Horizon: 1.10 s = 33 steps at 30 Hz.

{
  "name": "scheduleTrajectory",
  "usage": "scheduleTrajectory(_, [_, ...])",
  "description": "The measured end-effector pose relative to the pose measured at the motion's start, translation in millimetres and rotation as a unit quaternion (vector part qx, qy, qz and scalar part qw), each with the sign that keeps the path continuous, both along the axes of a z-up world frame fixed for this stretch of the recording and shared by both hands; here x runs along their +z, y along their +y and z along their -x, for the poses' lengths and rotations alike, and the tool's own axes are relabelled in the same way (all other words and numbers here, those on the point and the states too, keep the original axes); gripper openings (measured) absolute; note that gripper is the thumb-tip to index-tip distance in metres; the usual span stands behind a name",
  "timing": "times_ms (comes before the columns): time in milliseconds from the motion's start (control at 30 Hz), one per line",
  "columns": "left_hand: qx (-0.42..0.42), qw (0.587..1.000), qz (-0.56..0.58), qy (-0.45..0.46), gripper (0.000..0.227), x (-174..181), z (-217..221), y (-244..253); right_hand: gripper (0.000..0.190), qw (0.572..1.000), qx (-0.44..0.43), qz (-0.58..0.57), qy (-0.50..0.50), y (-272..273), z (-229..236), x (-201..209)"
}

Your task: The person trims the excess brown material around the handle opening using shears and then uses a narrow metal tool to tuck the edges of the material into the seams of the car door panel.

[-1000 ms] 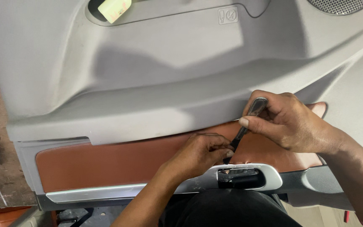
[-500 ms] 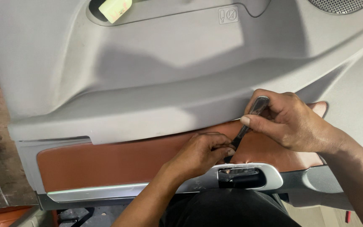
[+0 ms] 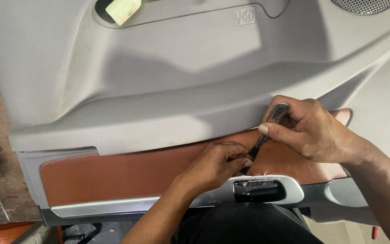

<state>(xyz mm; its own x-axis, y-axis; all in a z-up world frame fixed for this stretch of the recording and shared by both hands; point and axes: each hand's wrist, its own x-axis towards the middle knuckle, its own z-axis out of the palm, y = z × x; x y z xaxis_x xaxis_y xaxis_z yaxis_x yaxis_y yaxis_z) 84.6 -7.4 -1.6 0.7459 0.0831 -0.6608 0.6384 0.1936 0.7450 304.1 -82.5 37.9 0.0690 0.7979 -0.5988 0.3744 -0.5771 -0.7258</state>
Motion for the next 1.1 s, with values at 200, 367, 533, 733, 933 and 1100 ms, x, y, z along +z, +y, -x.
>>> scheduleTrajectory(200, [-0.008,1.000,0.003,0.000,0.017,5,0,3,0.022,1.000,0.007,0.006,0.005,-2,-1,0])
scheduleTrajectory(367, [0.005,0.995,-0.065,-0.073,0.015,10,7,1,0.018,0.996,0.020,-0.038,0.077,-1,-3,1])
scheduleTrajectory(533, [0.032,0.998,-0.053,-0.019,0.017,13,8,-6,0.023,0.995,0.061,0.064,0.053,13,-8,-2])
scheduleTrajectory(733, [0.072,0.996,-0.043,-0.024,0.017,8,10,-14,0.025,0.991,0.070,0.054,0.101,20,-11,-9])
scheduleTrajectory(933, [0.059,0.998,-0.033,-0.017,0.013,2,14,-14,0.025,0.992,0.037,0.075,0.094,20,-8,-5])
scheduleTrajectory(1100, [0.078,0.995,-0.048,-0.047,0.013,7,9,-9,0.024,0.998,0.029,0.019,0.052,24,-14,11])
